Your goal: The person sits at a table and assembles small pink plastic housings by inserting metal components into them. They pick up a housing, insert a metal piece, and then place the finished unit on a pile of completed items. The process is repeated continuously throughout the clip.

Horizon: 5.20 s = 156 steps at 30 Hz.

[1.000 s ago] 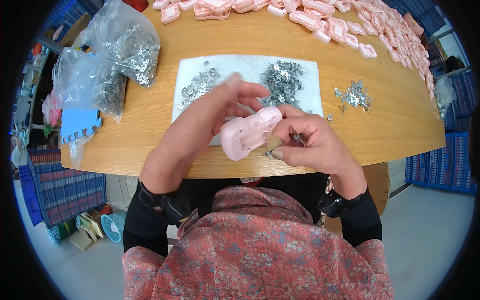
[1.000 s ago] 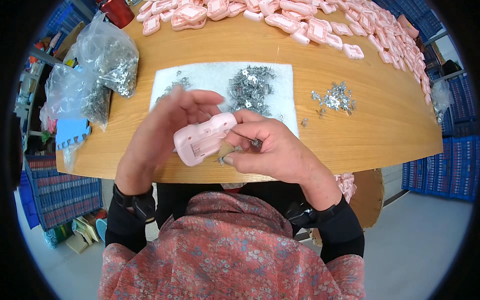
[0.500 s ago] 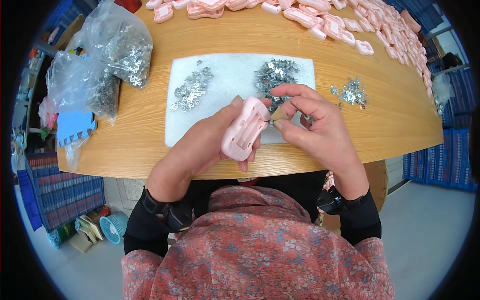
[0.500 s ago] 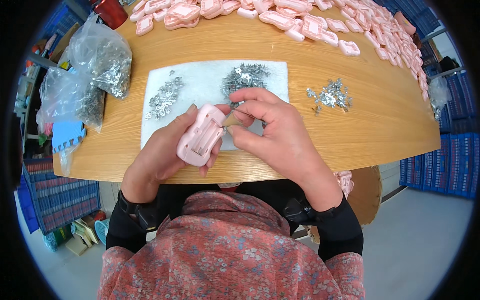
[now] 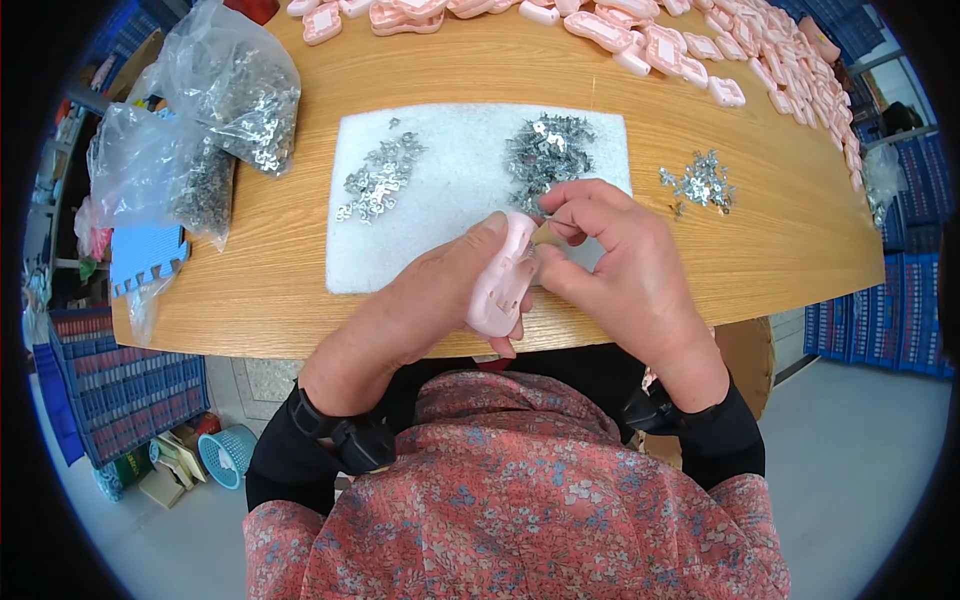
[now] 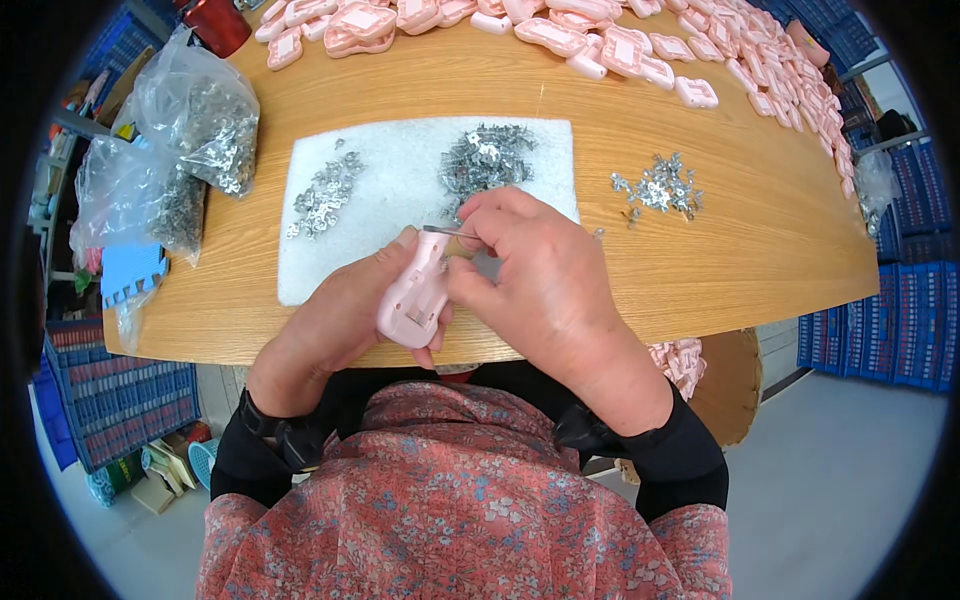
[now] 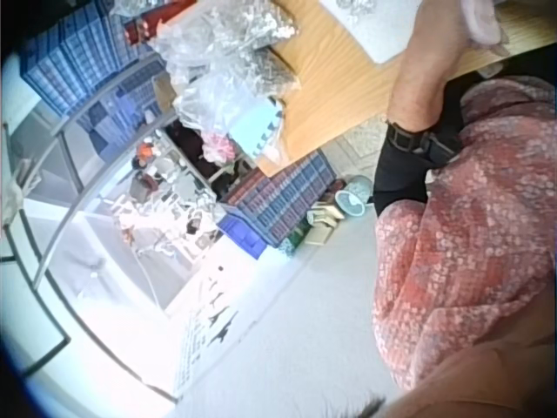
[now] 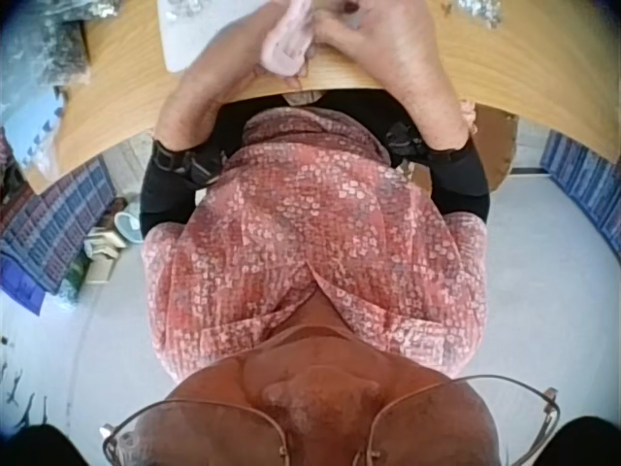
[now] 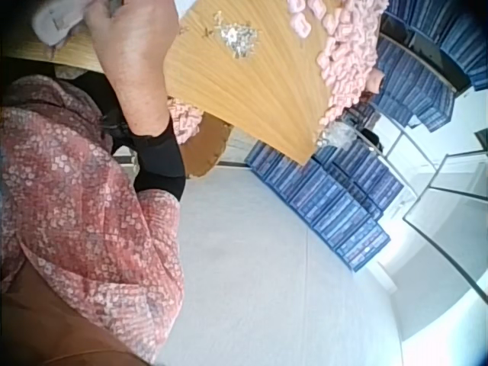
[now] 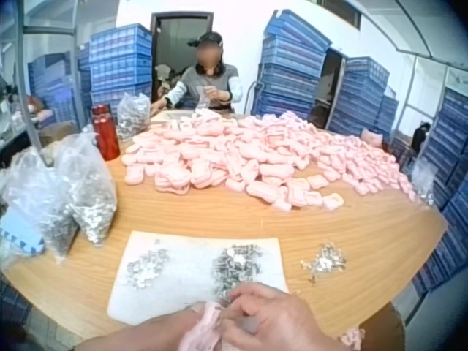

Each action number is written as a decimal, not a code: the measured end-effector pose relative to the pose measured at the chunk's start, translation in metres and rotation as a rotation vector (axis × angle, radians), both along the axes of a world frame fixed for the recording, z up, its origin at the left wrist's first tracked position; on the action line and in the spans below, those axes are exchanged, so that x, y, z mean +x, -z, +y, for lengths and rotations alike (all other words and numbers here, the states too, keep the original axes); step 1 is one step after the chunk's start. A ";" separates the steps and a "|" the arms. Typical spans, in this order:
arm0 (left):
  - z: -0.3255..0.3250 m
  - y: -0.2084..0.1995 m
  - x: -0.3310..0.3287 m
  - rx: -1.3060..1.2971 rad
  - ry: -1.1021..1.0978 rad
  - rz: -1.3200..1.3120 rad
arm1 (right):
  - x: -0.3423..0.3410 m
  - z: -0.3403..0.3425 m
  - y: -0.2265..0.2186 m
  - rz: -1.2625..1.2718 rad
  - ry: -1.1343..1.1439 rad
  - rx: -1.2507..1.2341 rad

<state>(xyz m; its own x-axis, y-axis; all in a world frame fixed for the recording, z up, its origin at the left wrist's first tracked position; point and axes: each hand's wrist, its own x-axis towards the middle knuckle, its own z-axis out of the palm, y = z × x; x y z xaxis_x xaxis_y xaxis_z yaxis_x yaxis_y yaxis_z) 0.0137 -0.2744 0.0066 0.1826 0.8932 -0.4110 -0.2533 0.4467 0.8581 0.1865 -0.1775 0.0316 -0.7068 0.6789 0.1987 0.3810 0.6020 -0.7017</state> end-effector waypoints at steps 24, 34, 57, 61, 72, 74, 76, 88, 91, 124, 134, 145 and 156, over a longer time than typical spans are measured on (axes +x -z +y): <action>0.002 -0.015 0.003 0.239 0.067 0.557 | 0.013 0.005 0.018 0.152 -0.037 -0.769; 0.001 -0.001 -0.007 -0.077 -0.192 -0.517 | 0.013 -0.001 0.018 0.365 0.040 -0.797; -0.010 0.011 -0.021 -0.153 -0.057 -0.875 | 0.010 0.011 0.020 0.276 0.061 -0.625; -0.029 0.000 -0.037 -0.004 -0.286 -0.671 | 0.010 0.012 0.015 0.130 0.087 -0.501; -0.077 0.017 -0.080 0.216 -0.648 -0.837 | -0.080 0.002 0.015 -0.046 -0.216 0.126; -0.081 0.009 -0.081 0.138 -0.674 -0.779 | -0.096 -0.002 0.018 -0.107 -0.218 0.148; -0.085 0.018 -0.086 0.192 -0.647 -0.757 | -0.110 -0.006 0.018 -0.204 -0.209 0.199; -0.078 0.010 -0.079 0.056 -0.699 -0.532 | -0.114 -0.010 0.016 -0.149 -0.198 0.271; -0.067 0.013 -0.070 0.045 -0.655 -0.540 | -0.099 -0.016 0.008 -0.019 -0.252 0.254; -0.037 0.013 -0.040 0.015 -0.381 -0.601 | -0.065 -0.011 0.006 0.077 -0.164 -0.297; -0.034 0.012 -0.037 -0.029 -0.373 -0.540 | -0.061 -0.016 0.008 0.088 -0.191 0.115; -0.035 0.019 -0.036 0.069 -0.322 -0.397 | -0.053 -0.008 0.011 0.155 -0.130 -0.933; -0.037 0.001 -0.026 0.241 -0.271 0.358 | -0.045 -0.005 0.016 0.138 -0.093 -0.992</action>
<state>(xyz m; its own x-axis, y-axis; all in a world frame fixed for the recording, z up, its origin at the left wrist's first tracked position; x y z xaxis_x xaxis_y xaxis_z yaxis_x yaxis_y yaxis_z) -0.0128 -0.3117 0.0051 -0.1836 0.9660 -0.1818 -0.0040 0.1842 0.9829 0.1417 -0.1826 0.0155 -0.7788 0.5254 -0.3427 0.2401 -0.2551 -0.9366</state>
